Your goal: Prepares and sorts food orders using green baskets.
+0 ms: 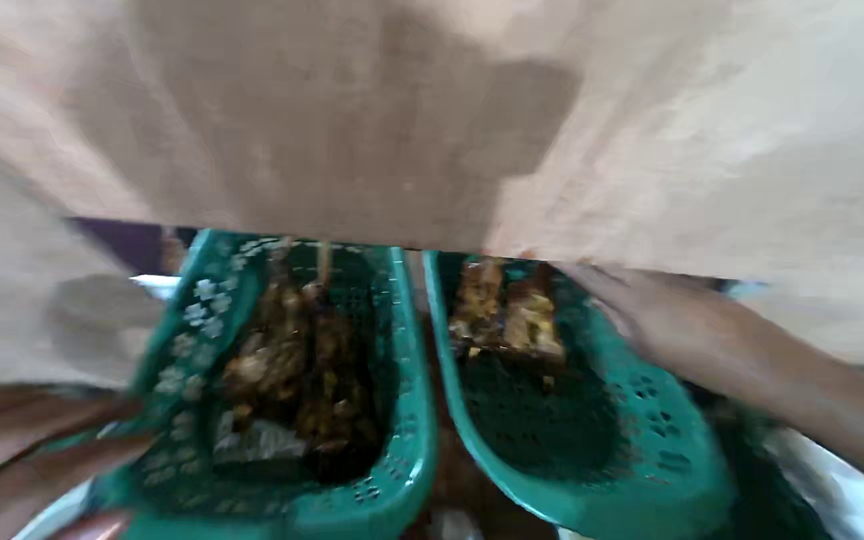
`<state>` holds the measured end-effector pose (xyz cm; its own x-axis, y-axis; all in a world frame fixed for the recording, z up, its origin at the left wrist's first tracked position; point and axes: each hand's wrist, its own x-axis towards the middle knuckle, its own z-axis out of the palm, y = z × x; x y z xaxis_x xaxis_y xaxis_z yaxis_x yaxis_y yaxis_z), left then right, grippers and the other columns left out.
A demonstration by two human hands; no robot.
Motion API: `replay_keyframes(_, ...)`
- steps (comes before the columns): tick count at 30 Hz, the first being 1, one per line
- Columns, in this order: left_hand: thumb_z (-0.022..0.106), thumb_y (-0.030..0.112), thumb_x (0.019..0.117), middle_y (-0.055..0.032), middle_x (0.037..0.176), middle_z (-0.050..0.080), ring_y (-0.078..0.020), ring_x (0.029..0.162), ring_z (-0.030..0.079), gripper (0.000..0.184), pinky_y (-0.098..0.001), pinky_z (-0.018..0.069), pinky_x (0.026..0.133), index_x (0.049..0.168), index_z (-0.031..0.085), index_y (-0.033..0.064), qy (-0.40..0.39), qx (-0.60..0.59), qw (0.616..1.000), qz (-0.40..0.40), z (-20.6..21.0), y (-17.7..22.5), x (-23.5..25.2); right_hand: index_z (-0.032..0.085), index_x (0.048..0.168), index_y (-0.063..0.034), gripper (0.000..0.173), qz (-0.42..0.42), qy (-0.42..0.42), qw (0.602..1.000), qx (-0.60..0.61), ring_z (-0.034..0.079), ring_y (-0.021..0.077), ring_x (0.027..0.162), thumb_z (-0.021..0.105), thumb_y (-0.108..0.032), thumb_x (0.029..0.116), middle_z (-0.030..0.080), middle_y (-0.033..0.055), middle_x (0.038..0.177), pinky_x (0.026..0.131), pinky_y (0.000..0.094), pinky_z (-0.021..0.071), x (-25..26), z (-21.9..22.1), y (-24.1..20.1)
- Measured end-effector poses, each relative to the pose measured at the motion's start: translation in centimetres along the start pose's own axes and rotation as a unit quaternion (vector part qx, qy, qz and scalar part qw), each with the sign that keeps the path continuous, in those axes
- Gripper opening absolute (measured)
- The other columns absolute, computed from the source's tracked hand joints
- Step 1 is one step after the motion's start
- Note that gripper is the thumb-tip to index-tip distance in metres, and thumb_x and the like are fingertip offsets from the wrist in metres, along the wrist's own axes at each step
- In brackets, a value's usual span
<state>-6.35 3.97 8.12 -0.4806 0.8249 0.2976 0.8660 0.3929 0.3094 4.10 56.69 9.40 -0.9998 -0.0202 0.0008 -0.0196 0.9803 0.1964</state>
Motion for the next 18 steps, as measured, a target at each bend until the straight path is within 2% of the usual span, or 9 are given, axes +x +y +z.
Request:
replay_keyframes(2, 0.049, 0.04, 0.1056, -0.0109, 0.125, 0.069, -0.0254, 0.119, 0.063, 0.038, -0.0433, 0.0454, 0.104, 0.122, 0.07, 0.0131, 0.054, 0.106, 0.993, 0.0, -0.2, -0.9, 0.4, 0.051, 0.15, -0.0071, 0.054, -0.08, 0.04, 0.995, 0.047, 0.056, 0.0507, 0.13, 0.053, 0.001, 0.096, 0.054, 0.0249, 0.147, 0.101, 0.0663, 0.0489, 0.4, -0.5, -2.4)
replay_keyframes(4, 0.044, 0.039, 0.1068, -0.0023, 0.124, 0.07, -0.0179, 0.122, 0.062, 0.035, -0.0389, 0.0471, 0.106, 0.122, 0.071, 0.0211, 0.113, 0.168, 0.979, 0.004, -0.4, -1.8, 0.6, 0.055, 0.145, -0.0013, 0.048, -0.155, 0.02, 0.98, 0.123, 0.048, 0.0492, 0.139, 0.051, 0.005, 0.0974, 0.049, 0.0255, 0.152, 0.11, 0.0622, 0.044, -0.1, -3.0, -6.0)
replay_keyframes(8, 0.043, 0.025, 0.1044, -0.0042, 0.121, 0.07, -0.021, 0.12, 0.062, 0.033, -0.0425, 0.0499, 0.102, 0.114, 0.073, 0.0164, 0.143, 0.209, 0.967, 0.027, -1.1, -1.8, 1.2, 0.058, 0.142, -0.0135, 0.043, -0.268, 0.134, 0.945, 0.132, 0.056, 0.0302, 0.137, 0.048, -0.007, 0.1003, 0.058, 0.0115, 0.147, 0.106, 0.0416, 0.0522, 3.4, -3.8, -13.0)
replay_keyframes(9, 0.043, 0.022, 0.102, -0.0043, 0.121, 0.07, -0.0215, 0.118, 0.063, 0.033, -0.0431, 0.0513, 0.1, 0.114, 0.073, 0.017, 0.138, 0.212, 0.967, 0.029, -1.0, -1.6, 1.4, 0.056, 0.144, -0.0152, 0.046, -0.267, 0.125, 0.945, 0.141, 0.056, 0.0296, 0.137, 0.048, -0.005, 0.0999, 0.057, 0.011, 0.148, 0.106, 0.0428, 0.0524, 5.4, -3.9, -14.5)
replay_keyframes(11, 0.042, 0.024, 0.1021, -0.0021, 0.122, 0.069, -0.0193, 0.115, 0.064, 0.034, -0.0417, 0.0538, 0.096, 0.12, 0.071, 0.0214, 0.125, 0.196, 0.972, 0.022, -0.4, -1.4, 1.1, 0.046, 0.155, -0.0178, 0.055, -0.21, 0.002, 0.965, 0.16, 0.05, 0.0313, 0.141, 0.046, -0.001, 0.1032, 0.045, 0.0122, 0.158, 0.11, 0.0493, 0.047, 9.4, -5.3, -16.8)
replay_keyframes(13, 0.044, 0.04, 0.1058, -0.0011, 0.122, 0.069, -0.0146, 0.11, 0.065, 0.035, -0.0378, 0.0541, 0.091, 0.126, 0.066, 0.0218, 0.128, 0.141, 0.981, -0.022, 0.4, -1.1, -0.6, 0.034, 0.161, -0.0209, 0.061, -0.149, -0.077, 0.972, 0.164, 0.053, 0.0305, 0.137, 0.047, -0.001, 0.1047, 0.034, 0.0091, 0.165, 0.108, 0.0507, 0.0472, 12.6, -5.9, -18.1)
replay_keyframes(14, 0.045, 0.048, 0.1055, -0.0002, 0.114, 0.069, -0.01, 0.1, 0.065, 0.039, -0.0328, 0.0546, 0.084, 0.125, 0.064, 0.0201, 0.147, 0.09, 0.983, -0.067, 1.1, -1.0, -1.9, 0.034, 0.161, -0.0207, 0.062, -0.136, -0.079, 0.973, 0.168, 0.056, 0.031, 0.134, 0.049, -0.001, 0.1039, 0.034, 0.0087, 0.165, 0.106, 0.0514, 0.0487, 13.5, -5.7, -18.3)
replay_keyframes(16, 0.044, 0.059, 0.1037, 0.0037, 0.095, 0.067, -0.0012, 0.076, 0.06, 0.049, -0.0227, 0.0522, 0.065, 0.118, 0.064, 0.0165, 0.174, -0.072, 0.965, -0.184, 3.2, -0.6, -4.8, 0.046, 0.154, -0.0165, 0.053, -0.144, -0.057, 0.972, 0.177, 0.058, 0.0309, 0.131, 0.053, -0.004, 0.1035, 0.044, 0.0098, 0.159, 0.105, 0.0519, 0.0498, 13.0, -5.3, -17.8)
replay_keyframes(18, 0.042, 0.066, 0.1009, 0.007, 0.091, 0.067, -0.0005, 0.07, 0.062, 0.055, -0.0214, 0.0549, 0.058, 0.12, 0.063, 0.0186, 0.1, -0.284, 0.916, -0.264, 5.5, -0.1, -7.3, 0.067, 0.128, -0.0086, 0.028, -0.228, 0.009, 0.957, 0.177, 0.064, 0.0325, 0.119, 0.055, -0.017, 0.1035, 0.064, 0.0143, 0.132, 0.099, 0.0539, 0.0536, 10.4, -5.0, -16.4)
